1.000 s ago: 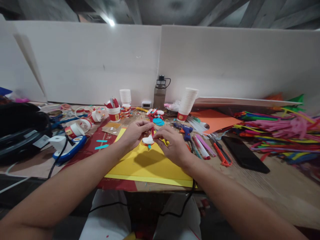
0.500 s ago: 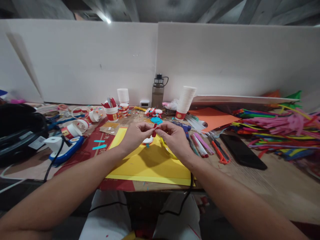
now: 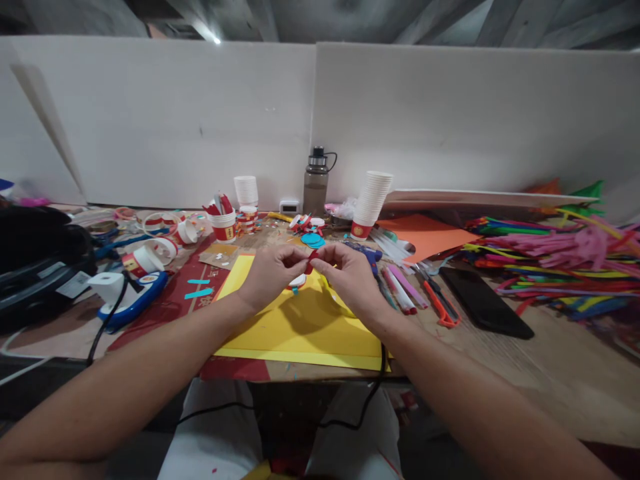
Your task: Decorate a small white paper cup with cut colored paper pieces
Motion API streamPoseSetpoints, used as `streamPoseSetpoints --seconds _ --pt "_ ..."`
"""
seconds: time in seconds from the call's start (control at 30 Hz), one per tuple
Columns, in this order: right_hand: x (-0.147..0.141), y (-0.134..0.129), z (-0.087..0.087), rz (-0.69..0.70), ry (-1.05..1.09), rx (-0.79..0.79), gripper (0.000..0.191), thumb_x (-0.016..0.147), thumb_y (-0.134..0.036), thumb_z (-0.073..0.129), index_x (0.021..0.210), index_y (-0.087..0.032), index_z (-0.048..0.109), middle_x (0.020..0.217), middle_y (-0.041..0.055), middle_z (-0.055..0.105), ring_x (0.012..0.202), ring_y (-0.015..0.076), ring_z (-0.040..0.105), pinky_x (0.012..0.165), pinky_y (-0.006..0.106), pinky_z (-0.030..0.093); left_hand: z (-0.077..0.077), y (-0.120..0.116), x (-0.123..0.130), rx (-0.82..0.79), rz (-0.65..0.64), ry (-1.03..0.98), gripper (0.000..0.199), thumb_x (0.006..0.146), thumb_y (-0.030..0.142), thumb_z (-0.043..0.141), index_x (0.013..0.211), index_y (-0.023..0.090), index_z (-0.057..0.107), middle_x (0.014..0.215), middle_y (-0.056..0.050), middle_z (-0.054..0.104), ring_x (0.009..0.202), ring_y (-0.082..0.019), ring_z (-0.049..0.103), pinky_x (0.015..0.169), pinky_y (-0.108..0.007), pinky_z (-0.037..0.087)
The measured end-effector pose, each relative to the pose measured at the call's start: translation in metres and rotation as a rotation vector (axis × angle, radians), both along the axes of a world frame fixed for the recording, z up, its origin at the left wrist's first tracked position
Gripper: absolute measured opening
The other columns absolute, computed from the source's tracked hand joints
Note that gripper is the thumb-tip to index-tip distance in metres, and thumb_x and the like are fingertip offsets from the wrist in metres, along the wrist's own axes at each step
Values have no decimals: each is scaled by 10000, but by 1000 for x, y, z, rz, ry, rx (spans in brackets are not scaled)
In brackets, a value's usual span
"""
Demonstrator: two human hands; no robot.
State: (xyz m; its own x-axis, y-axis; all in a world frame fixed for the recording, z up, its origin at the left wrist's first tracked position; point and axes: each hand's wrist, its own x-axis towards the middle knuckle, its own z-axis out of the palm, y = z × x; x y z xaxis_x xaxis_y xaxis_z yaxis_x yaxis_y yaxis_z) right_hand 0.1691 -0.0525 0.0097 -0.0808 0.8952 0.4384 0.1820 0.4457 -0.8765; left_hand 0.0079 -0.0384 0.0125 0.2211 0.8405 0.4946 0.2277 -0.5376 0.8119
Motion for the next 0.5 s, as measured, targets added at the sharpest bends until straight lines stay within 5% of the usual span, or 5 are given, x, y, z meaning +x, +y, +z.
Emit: streamPoseSetpoints --seconds 0.5 --pt "1 4 -1 53 78 -95 138 710 -281 680 757 -171 612 708 -16 618 653 113 549 645 264 436 -1 -2 -1 117 15 61 127 741 155 688 791 230 777 724 -17 724 589 -122 549 604 -237 414"
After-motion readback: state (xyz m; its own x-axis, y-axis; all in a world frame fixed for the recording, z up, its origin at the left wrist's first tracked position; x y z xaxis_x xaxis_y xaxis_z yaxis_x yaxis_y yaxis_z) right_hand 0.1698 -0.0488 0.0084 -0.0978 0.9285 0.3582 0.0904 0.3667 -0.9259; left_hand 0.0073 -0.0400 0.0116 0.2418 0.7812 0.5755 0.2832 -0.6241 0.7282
